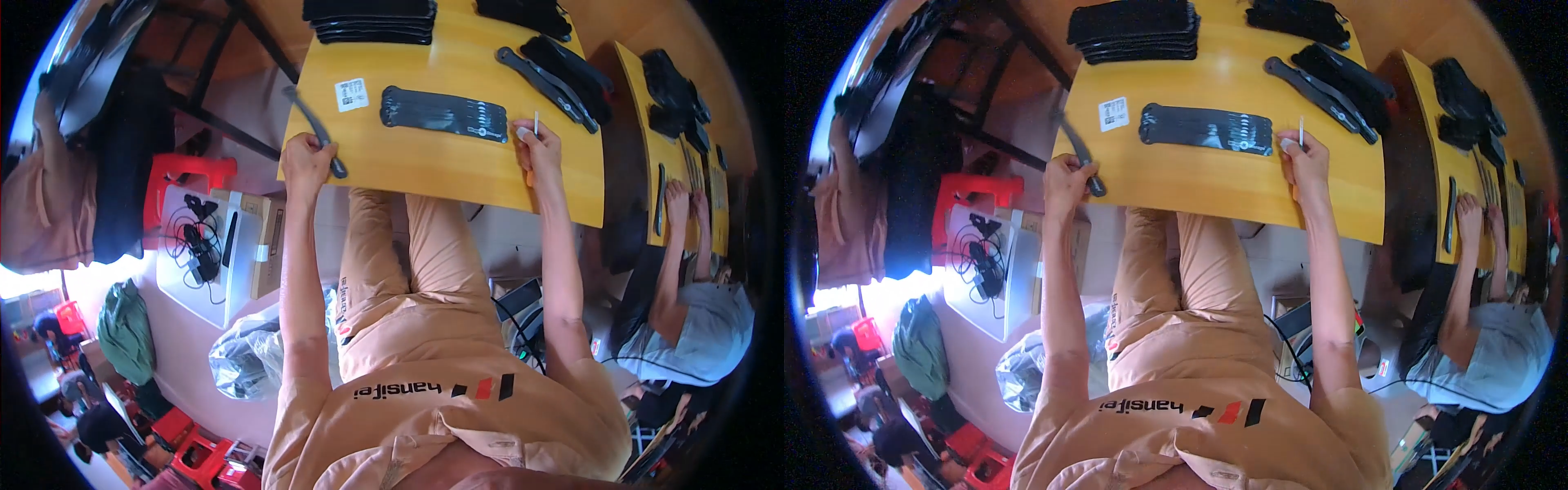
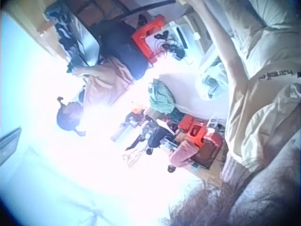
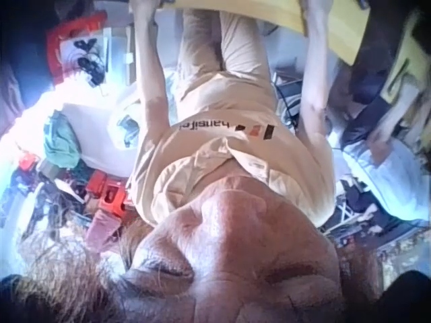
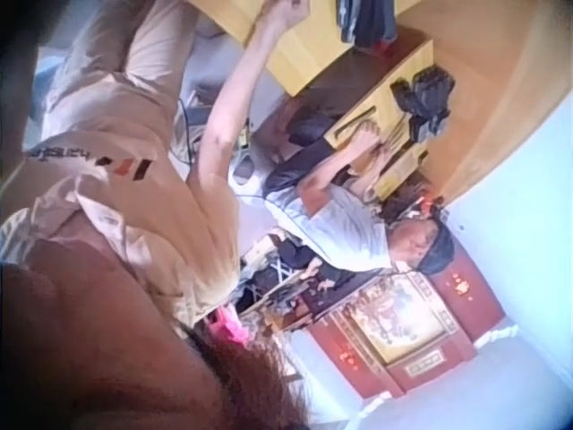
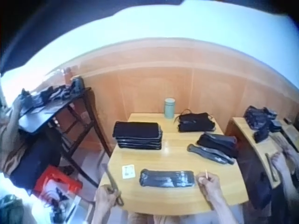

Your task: Assembling plastic fasteners into rubber bag handles using a small screwdriver-like tool.

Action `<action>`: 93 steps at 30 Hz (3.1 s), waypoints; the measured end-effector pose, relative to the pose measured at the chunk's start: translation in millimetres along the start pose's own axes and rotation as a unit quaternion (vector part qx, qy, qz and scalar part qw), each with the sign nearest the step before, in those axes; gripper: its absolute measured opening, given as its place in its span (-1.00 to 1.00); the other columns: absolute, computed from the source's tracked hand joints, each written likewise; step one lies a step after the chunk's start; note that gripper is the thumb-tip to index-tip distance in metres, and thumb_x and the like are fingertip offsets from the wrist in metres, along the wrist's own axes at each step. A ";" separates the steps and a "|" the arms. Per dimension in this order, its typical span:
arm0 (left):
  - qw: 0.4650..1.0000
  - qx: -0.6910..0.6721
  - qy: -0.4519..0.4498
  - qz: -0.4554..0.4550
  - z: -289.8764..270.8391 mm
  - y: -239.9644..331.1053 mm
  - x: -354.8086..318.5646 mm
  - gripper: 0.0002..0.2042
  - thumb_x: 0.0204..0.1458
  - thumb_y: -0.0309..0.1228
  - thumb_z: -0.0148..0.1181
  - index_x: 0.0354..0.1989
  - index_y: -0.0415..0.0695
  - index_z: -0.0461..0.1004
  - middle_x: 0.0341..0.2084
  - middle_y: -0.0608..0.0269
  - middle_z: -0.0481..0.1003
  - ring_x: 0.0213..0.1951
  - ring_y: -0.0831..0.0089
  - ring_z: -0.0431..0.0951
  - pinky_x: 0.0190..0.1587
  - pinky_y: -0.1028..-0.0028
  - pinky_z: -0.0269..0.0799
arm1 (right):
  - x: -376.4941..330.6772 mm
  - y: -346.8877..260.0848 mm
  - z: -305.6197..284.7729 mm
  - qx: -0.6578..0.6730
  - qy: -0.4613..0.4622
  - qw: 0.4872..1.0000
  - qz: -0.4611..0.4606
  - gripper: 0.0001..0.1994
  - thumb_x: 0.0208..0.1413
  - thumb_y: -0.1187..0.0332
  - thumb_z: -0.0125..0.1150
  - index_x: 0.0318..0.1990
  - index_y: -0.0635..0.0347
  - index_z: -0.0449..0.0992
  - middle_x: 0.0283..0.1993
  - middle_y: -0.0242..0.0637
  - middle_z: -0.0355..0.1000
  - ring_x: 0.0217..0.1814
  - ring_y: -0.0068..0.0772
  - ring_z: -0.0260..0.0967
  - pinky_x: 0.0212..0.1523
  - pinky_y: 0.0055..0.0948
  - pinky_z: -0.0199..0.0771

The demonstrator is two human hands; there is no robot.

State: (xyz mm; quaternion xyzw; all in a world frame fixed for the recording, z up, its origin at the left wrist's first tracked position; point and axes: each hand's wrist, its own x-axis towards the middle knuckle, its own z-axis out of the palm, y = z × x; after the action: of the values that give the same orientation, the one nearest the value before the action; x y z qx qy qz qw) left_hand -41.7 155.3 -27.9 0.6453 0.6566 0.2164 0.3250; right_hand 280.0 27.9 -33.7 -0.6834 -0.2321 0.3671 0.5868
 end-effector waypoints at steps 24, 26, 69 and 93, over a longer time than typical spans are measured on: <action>0.806 -0.554 -0.197 -0.069 7.7 29.4 -138.4 -0.76 0.02 -0.44 0.05 -0.19 -0.34 0.37 -0.48 0.17 0.50 -0.49 0.55 0.53 -0.53 0.71 0.46 | -140.3 -29.2 79.4 -0.112 -0.342 0.894 -0.267 -0.81 -0.21 0.65 0.18 -0.35 0.33 0.52 -0.35 -0.29 0.33 -0.32 -0.47 0.32 -0.34 -0.60 0.33; 0.789 -0.576 -0.199 -0.077 6.0 30.1 -143.1 -0.76 0.03 -0.45 0.04 -0.18 -0.35 0.37 -0.48 0.17 0.50 -0.47 0.53 0.54 -0.48 0.68 0.50 | -139.5 -29.8 78.5 -0.088 -0.342 0.900 -0.255 -0.81 -0.21 0.65 0.15 -0.36 0.30 0.53 -0.38 -0.29 0.34 -0.33 -0.48 0.31 -0.34 -0.60 0.30; 0.941 -0.305 -0.145 -0.023 1.5 39.0 -160.2 -0.76 0.00 -0.38 0.06 -0.60 -0.29 0.35 -0.78 0.31 0.34 -0.68 0.68 0.30 -0.62 0.63 0.22 | -153.4 -9.0 91.9 -0.156 -0.253 0.918 -0.263 -0.87 -0.14 0.62 0.07 -0.35 0.34 0.40 -0.45 -0.22 0.34 -0.44 -0.43 0.30 -0.43 -0.56 0.31; 0.798 -0.569 -0.198 -0.019 -9.8 22.1 -177.0 -0.87 -0.19 -0.52 -0.04 -0.71 -0.17 0.22 -0.84 0.41 0.21 -0.79 0.73 0.09 -0.73 0.67 -0.10 | -156.4 -34.0 84.5 -0.078 -0.486 0.822 -0.286 -0.88 -0.07 0.46 0.06 -0.42 0.24 0.25 -0.54 -0.16 0.22 -0.50 -0.11 0.28 -0.50 -0.31 0.22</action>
State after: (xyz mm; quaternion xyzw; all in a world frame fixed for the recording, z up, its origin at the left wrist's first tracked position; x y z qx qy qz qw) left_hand -40.9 -16.7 20.5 0.3602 0.3484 0.4126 0.7607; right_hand 121.1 -28.8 31.7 -0.3631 -0.6996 0.4483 0.4215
